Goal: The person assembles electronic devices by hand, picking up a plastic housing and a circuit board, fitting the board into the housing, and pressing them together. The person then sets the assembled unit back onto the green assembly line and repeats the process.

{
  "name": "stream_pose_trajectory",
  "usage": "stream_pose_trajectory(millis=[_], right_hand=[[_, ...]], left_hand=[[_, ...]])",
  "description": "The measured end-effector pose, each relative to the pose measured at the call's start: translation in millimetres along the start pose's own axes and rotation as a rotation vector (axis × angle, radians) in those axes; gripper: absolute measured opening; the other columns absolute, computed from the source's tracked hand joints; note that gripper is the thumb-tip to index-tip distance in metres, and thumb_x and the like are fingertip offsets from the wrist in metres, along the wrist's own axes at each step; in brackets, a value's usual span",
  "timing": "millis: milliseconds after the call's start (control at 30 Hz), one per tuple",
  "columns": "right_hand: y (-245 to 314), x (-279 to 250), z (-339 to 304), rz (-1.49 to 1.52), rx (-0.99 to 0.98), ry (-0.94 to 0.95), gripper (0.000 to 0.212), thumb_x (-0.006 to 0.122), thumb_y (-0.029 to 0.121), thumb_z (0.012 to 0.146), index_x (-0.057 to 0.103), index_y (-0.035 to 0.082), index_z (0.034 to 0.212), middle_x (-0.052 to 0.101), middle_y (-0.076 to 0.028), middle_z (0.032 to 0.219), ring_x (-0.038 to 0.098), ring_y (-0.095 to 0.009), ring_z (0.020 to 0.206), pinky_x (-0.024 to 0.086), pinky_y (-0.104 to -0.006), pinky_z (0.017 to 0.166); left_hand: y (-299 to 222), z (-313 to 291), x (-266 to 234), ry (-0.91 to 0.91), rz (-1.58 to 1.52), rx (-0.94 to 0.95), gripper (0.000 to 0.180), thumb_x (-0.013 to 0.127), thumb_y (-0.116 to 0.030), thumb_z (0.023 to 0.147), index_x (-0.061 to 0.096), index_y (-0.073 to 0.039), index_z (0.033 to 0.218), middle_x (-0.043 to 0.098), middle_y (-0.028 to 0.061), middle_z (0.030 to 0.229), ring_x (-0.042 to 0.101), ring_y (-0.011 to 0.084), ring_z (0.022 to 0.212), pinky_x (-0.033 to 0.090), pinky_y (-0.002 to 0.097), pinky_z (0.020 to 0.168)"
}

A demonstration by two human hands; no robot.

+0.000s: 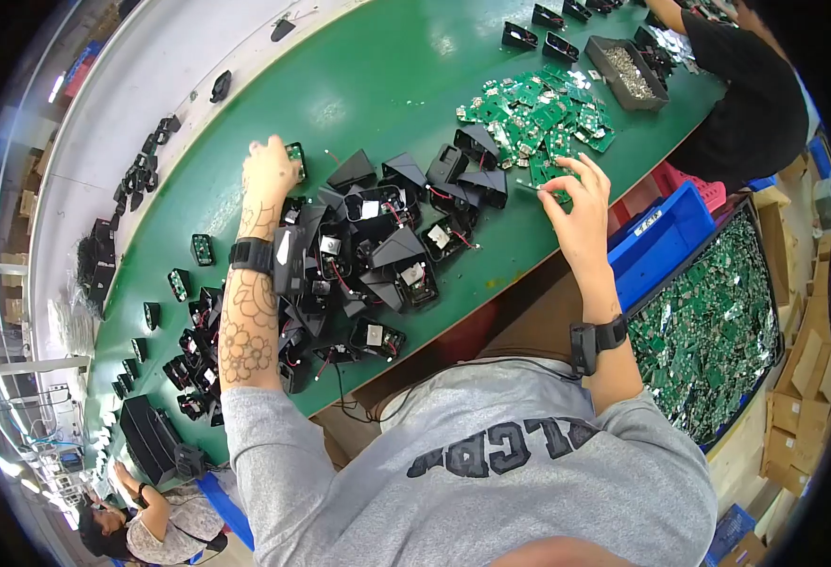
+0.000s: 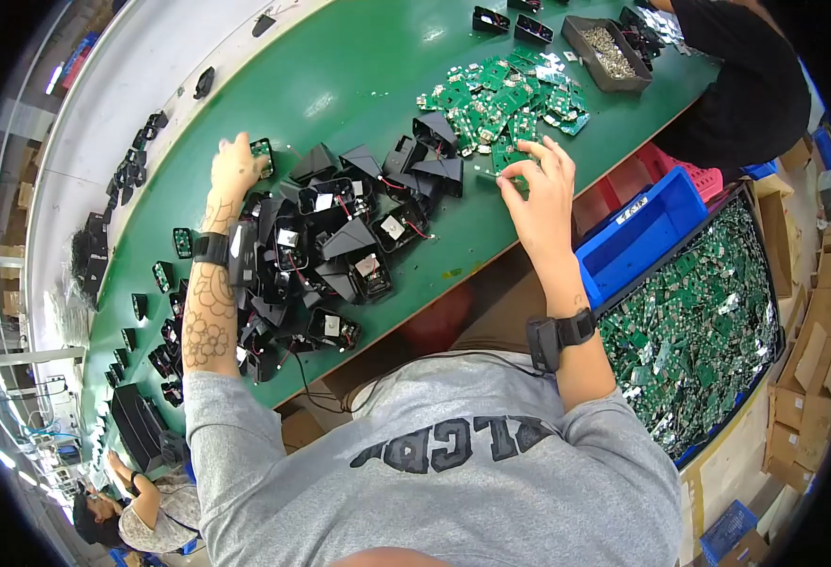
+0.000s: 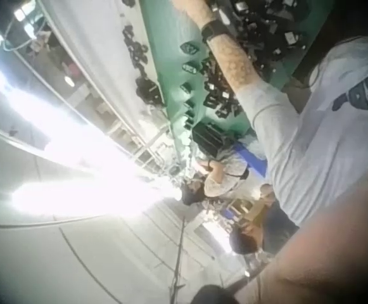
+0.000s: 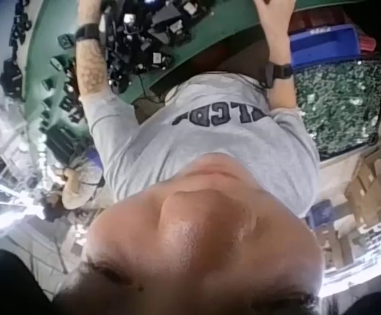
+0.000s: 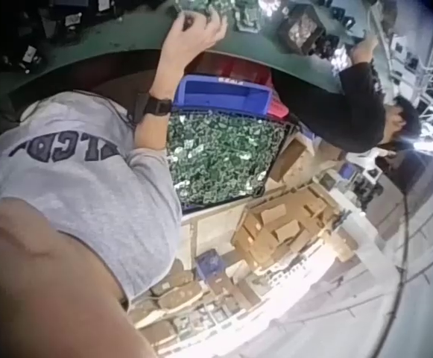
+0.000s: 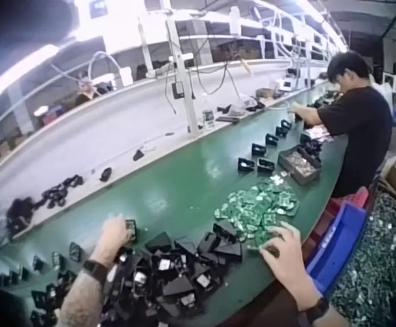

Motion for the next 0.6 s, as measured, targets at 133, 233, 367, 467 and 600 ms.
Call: stream_pose_trajectory(millis=[133, 233, 367, 467, 600], right_hand=[[1.2, -2.3, -11.6, 0.155, 0.117, 0.078, 0.010, 0.072, 0.009, 0.075, 0.064, 0.006, 0.081, 0.064, -0.006, 0.106, 0.053, -0.028, 0.110, 0.041, -0.0389, 0.095], [2.6, -2.0, -16.4, 0.040, -0.049, 0.081, 0.013, 0.073, 0.011, 0.075, 0.066, 0.006, 0.085, 0.064, -0.007, 0.104, 0.055, -0.027, 0.103, 0.043, -0.0381, 0.091], [33.5, -6.3, -3.5, 0.179, -0.059, 0.105, 0.029, 0.073, 0.015, 0.076, 0.067, 0.007, 0.103, 0.063, -0.009, 0.111, 0.054, -0.028, 0.107, 0.042, -0.0375, 0.095], [40.4, 7.8, 3.6, 0.216, -0.106, 0.139, 0.042, 0.072, 0.018, 0.077, 0.063, 0.008, 0.117, 0.062, -0.009, 0.115, 0.053, -0.029, 0.110, 0.042, -0.0381, 0.096], [31.0, 23.8, 8.1, 0.256, 0.016, 0.243, 0.037, 0.071, 0.016, 0.078, 0.064, 0.008, 0.114, 0.063, -0.009, 0.113, 0.057, -0.026, 0.106, 0.045, -0.0359, 0.092]], left_hand=[[-91.9, -43.9, -76.8, -0.248, -0.167, 0.278, 0.045, 0.059, -0.030, 0.087, 0.055, -0.001, 0.120, 0.063, 0.0245, 0.105, 0.061, 0.0397, 0.096, 0.049, 0.0427, 0.084], [-163.1, -121.9, -114.5, 0.133, -0.451, 0.427, 0.035, 0.055, -0.029, 0.087, 0.058, -0.002, 0.110, 0.065, 0.0202, 0.095, 0.062, 0.0365, 0.092, 0.050, 0.0460, 0.082], [-190.1, -208.8, -115.8, 0.249, -0.514, 0.640, 0.038, 0.062, -0.028, 0.087, 0.057, -0.008, 0.119, 0.063, 0.0138, 0.088, 0.064, 0.0316, 0.079, 0.051, 0.0410, 0.068], [-194.5, -225.5, -94.3, 0.293, -0.679, 0.654, 0.039, 0.063, -0.024, 0.086, 0.057, -0.008, 0.121, 0.063, 0.0124, 0.087, 0.064, 0.0276, 0.073, 0.052, 0.0366, 0.065], [-187.7, -236.0, -69.6, 0.258, -0.756, 0.519, 0.038, 0.063, -0.018, 0.088, 0.057, -0.009, 0.124, 0.065, 0.0095, 0.091, 0.063, 0.0187, 0.069, 0.051, 0.0297, 0.063]])
Point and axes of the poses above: each hand's wrist, its own z-axis towards the middle knuckle, its own x-axis out of the palm, y = z × x, the point moved 2 cm from there along z, towards the middle knuckle
